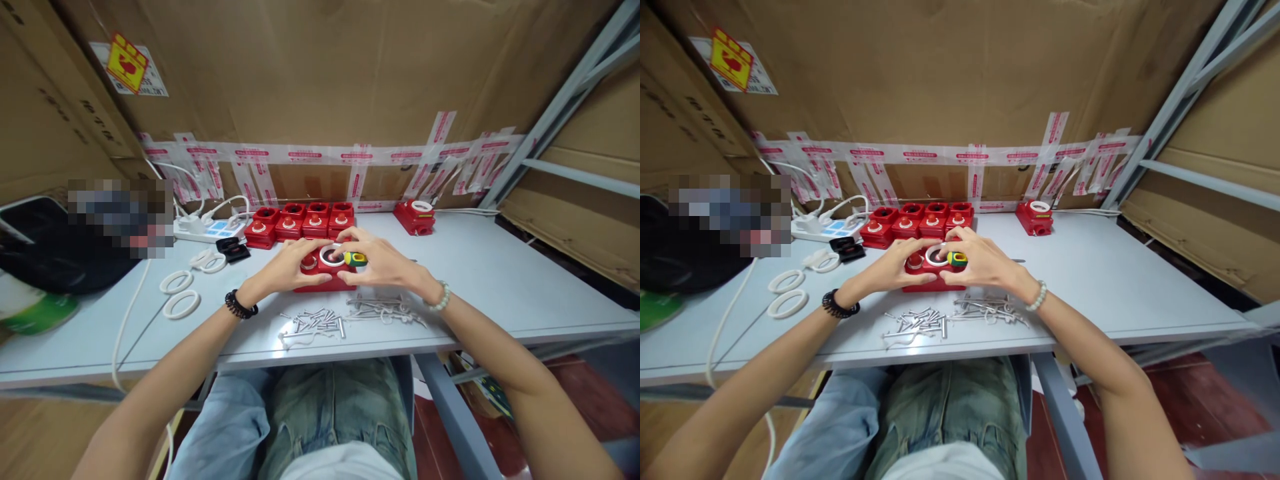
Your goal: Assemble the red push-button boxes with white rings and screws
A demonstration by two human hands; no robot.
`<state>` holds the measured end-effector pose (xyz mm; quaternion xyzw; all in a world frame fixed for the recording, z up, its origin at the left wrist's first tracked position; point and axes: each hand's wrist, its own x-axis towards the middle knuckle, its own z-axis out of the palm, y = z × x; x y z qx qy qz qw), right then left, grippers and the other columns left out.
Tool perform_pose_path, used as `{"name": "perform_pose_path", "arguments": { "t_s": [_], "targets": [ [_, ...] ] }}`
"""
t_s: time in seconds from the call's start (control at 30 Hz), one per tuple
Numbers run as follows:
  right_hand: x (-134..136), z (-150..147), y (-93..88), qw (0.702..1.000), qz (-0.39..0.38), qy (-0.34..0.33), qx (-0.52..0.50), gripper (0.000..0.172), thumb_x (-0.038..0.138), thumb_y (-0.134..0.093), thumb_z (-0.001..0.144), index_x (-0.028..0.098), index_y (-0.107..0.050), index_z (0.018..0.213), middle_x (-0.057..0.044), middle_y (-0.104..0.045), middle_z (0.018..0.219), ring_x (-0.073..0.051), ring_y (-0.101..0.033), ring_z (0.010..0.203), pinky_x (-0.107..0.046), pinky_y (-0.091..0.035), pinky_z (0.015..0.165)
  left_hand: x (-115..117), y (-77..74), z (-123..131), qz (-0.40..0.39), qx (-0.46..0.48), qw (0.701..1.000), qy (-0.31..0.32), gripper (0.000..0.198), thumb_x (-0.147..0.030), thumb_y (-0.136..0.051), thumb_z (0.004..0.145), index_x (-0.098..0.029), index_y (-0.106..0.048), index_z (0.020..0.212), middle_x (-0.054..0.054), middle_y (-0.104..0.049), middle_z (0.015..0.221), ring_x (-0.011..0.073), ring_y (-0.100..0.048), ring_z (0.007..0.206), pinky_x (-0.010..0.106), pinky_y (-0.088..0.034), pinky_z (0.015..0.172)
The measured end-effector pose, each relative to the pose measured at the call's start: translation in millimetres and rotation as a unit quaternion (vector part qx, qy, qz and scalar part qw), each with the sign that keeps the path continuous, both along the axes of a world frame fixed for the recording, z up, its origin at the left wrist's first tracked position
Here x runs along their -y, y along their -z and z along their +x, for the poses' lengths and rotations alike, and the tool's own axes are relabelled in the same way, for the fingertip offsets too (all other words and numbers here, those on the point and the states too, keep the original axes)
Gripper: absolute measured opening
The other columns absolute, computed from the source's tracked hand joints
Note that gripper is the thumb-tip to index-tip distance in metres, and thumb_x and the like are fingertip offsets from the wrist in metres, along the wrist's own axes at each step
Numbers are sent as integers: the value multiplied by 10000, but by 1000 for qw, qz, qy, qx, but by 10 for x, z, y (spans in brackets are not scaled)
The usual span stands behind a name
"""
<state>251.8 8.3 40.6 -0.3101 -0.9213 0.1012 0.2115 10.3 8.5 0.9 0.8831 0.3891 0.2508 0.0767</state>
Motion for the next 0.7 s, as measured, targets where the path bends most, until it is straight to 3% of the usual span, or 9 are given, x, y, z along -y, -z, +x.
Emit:
{"name": "perform_pose_path", "arguments": {
  "t_s": [0.7],
  "targets": [
    [-85, 28, 48, 999, -28, -22, -9, 342, 320, -663, 807, 222, -692, 1133, -88, -628, 1211, -241, -601, 1095, -400, -475, 960, 16, -63, 2, -11, -4, 1000, 7, 667, -555, -673, 830, -241, -483, 1388, 84, -648, 1314, 282, -624, 1095, 423, -434, 947]
  ]
}}
